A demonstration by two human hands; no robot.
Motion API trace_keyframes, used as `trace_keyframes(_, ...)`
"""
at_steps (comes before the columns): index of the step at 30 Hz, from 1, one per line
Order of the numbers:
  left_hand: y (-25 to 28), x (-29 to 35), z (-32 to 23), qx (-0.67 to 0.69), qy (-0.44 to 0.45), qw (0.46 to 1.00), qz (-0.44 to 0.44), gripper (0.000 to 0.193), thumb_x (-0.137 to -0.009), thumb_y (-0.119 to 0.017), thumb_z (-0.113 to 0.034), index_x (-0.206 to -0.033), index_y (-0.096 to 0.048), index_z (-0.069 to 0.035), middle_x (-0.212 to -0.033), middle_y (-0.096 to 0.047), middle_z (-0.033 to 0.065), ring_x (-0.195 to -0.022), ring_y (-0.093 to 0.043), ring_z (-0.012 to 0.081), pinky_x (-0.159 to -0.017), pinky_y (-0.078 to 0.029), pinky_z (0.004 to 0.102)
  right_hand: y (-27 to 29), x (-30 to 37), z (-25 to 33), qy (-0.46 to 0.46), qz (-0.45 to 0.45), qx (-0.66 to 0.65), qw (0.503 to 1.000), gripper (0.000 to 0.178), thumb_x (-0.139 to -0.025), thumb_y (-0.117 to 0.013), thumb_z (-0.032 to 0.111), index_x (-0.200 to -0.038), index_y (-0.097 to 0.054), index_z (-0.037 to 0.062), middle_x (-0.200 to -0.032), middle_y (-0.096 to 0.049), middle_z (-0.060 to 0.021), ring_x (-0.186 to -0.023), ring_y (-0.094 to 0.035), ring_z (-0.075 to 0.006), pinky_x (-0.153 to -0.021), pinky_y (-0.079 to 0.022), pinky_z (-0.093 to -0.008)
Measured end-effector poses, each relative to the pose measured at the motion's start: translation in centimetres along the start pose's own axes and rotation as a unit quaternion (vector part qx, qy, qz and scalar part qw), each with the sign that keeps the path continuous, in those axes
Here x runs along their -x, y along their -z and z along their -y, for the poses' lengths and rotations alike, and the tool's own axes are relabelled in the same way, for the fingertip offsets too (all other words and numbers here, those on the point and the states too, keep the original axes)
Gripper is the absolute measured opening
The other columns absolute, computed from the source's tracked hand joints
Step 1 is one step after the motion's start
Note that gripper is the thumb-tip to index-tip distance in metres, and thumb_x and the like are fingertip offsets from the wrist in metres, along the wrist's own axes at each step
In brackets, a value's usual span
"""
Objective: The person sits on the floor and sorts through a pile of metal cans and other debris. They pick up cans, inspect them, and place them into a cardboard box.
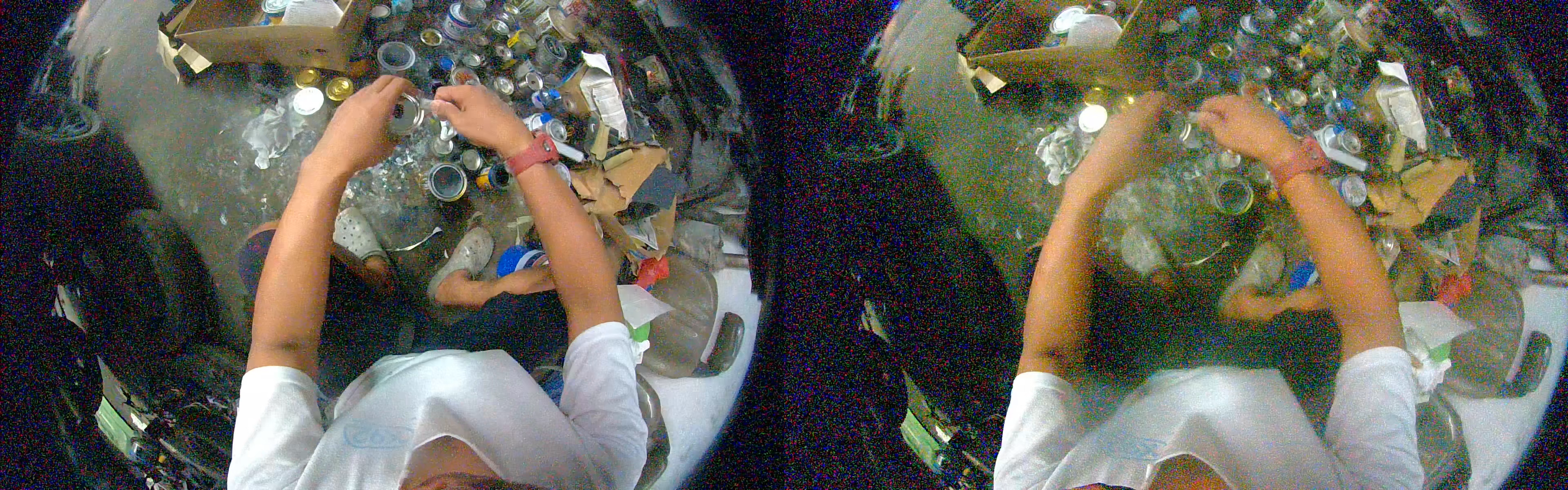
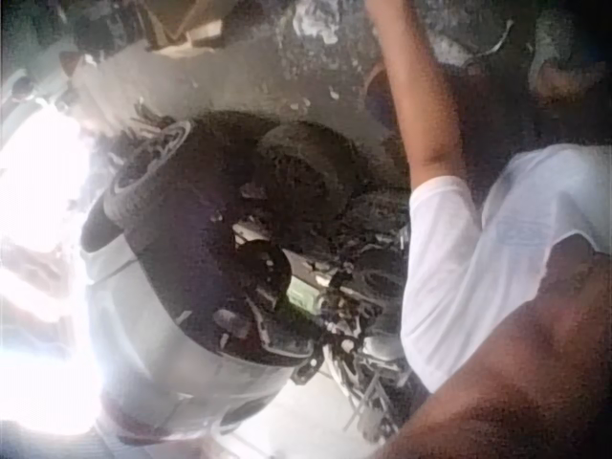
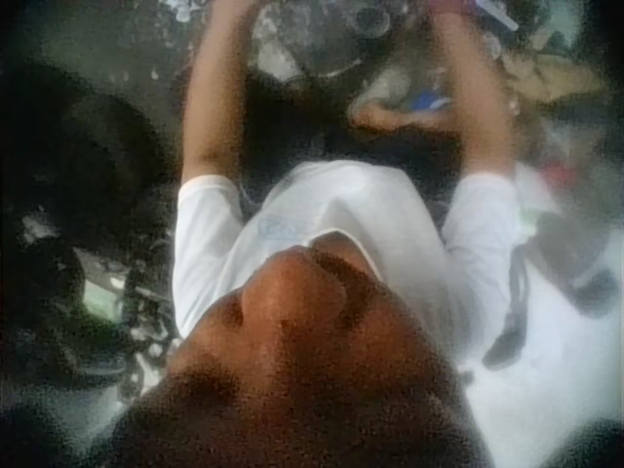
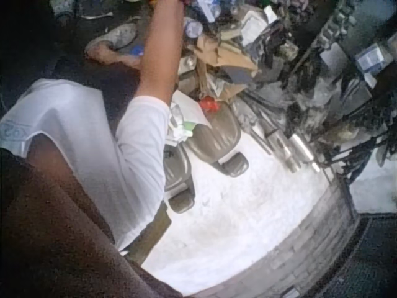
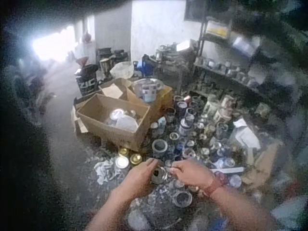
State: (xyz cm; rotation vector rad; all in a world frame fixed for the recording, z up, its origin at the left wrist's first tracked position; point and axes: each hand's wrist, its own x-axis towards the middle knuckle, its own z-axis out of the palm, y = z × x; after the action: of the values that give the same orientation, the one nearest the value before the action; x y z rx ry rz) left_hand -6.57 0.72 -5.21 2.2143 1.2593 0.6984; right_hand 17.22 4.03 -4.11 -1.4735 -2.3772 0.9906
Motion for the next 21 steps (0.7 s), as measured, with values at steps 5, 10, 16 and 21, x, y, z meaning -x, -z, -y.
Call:
trace_keyframes(5, -0.5, -0.7, 0.4, 0.028, -0.031, 0.999, -0.017, 0.065, -0.065, -0.077, 0.009, -0.125, -0.06, -0.01, -0.124, -0.064, 0.0152, -0.113, -0.065, 0.0398, -0.094, -0.055, 0.0468, -0.6, -0.5, -2.6, 0.03, 0.035, -0.144, 0.988, 0.034, -0.102, -0.057, 0.034, -0.1, -0.069, 0.002, -0.089, -0.072, -0.0158, -0.084, -0.07, -0.03, -0.08, -0.054, -0.0435)
trace_keyframes(10, -1.0, -0.8, 0.7, 0.014, -0.03, 0.999, -0.007, 0.067, -0.065, -0.078, 0.008, -0.127, -0.06, -0.011, -0.125, -0.064, 0.0153, -0.113, -0.065, 0.0393, -0.094, -0.055, 0.0466, -1.5, -0.1, -2.3, 0.0, -0.004, -0.078, 0.997, 0.034, -0.105, -0.057, 0.034, -0.091, -0.063, 0.0037, -0.078, -0.057, 0.0001, -0.075, -0.051, -0.012, -0.07, -0.044, -0.033)
trace_keyframes(16, -1.1, -0.9, 0.5, 0.029, -0.036, 0.999, -0.008, 0.067, -0.065, -0.08, 0.006, -0.127, -0.06, -0.011, -0.124, -0.064, 0.0144, -0.111, -0.066, 0.0396, -0.093, -0.055, 0.0464, -2.0, -0.4, -4.0, 0.001, 0.04, -0.209, 0.977, 0.034, -0.107, -0.056, 0.034, -0.085, -0.061, 0.0082, -0.073, -0.047, 0.0091, -0.068, -0.041, -0.0046, -0.06, -0.036, -0.0253)
trace_keyframes(21, -1.1, -1.0, 0.8, 0.019, -0.052, 0.998, -0.01, 0.067, -0.065, -0.082, 0.004, -0.126, -0.059, -0.012, -0.123, -0.063, 0.0144, -0.11, -0.066, 0.04, -0.092, -0.056, 0.0466, -2.8, -0.4, -4.7, -0.029, 0.054, -0.293, 0.954, 0.032, -0.107, -0.057, 0.037, -0.087, -0.06, 0.0124, -0.069, -0.043, 0.011, -0.059, -0.035, -0.002, -0.052, -0.027, -0.0221)
